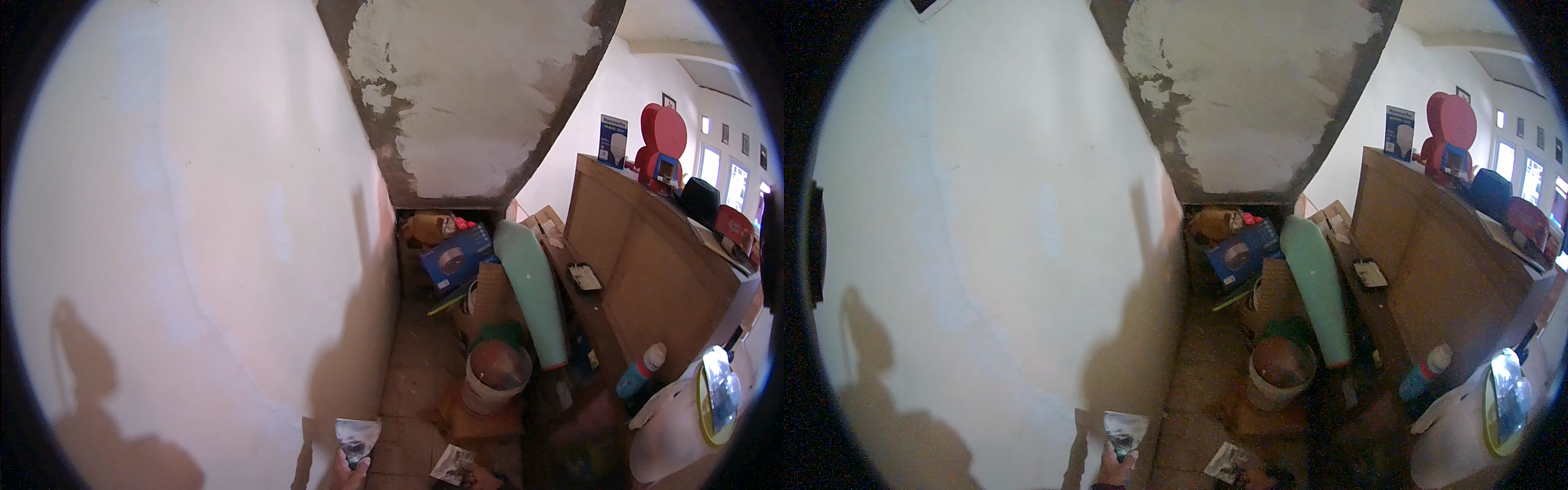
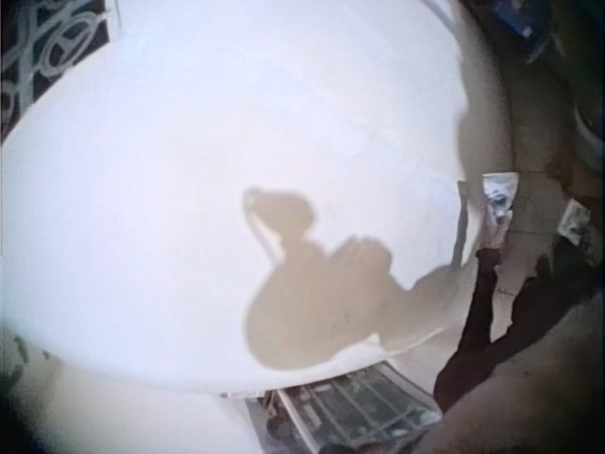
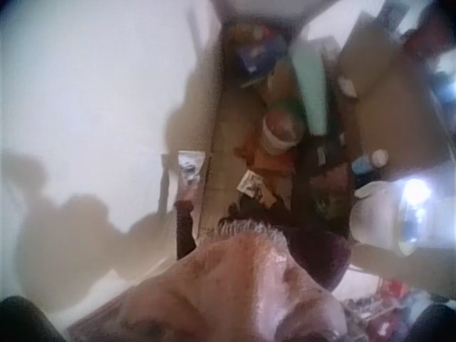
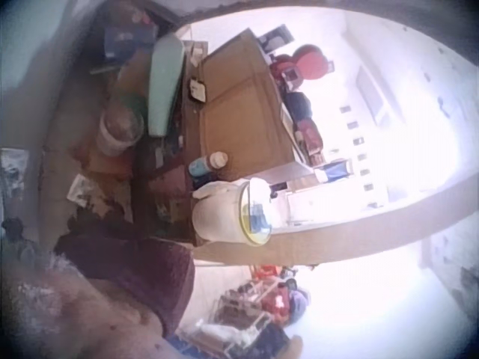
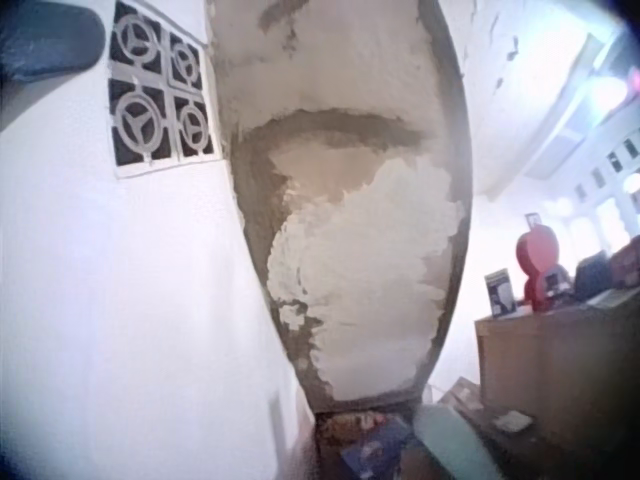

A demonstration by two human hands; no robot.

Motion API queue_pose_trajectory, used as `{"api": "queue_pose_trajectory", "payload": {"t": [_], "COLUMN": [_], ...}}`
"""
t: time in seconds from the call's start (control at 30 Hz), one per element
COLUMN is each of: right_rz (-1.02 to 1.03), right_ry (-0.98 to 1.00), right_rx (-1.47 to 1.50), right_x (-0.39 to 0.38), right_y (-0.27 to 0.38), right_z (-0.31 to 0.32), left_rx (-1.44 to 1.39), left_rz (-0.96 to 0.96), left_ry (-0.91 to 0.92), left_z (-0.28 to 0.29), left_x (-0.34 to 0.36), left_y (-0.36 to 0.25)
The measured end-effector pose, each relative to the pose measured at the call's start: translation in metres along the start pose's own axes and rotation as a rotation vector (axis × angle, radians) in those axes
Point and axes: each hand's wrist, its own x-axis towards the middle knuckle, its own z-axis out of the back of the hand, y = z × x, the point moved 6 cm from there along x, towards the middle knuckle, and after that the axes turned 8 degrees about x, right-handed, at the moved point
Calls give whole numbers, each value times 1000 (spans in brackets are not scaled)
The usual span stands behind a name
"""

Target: The person applies white plaster to a slanted ceiling surface using a putty knife and smooths it with a flat rectangular applicator.

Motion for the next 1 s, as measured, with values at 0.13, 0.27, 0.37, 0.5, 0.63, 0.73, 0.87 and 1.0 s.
{"api": "queue_pose_trajectory", "payload": {"t": [0.13, 0.27, 0.37, 0.5, 0.63, 0.73, 0.87, 1.0], "right_rz": [6, 35, 53, 52, 56, 42, 27, 26], "right_ry": [56, 145, 215, 270, 313, 337, 360, 413], "right_rx": [41, 106, 147, 166, 182, 198, 238, 308], "right_x": [6, 3, -8, -15, -22, -25, -28, -41], "right_y": [13, 38, 51, 62, 67, 69, 63, 49], "right_z": [-19, -56, -79, -96, -104, -106, -103, -91], "left_rx": [-47, -323, -617, -499, -467, -454, -442, -439], "left_rz": [-265, 93, 264, 188, 149, 141, 154, 161], "left_ry": [32, 86, 143, 240, 288, 308, 330, 363], "left_z": [24, -2, -49, -81, -102, -114, -126, -139], "left_x": [6, -34, -45, -25, -23, -25, -28, -38], "left_y": [-8, -20, 16, 1, -6, -7, -8, -6]}}
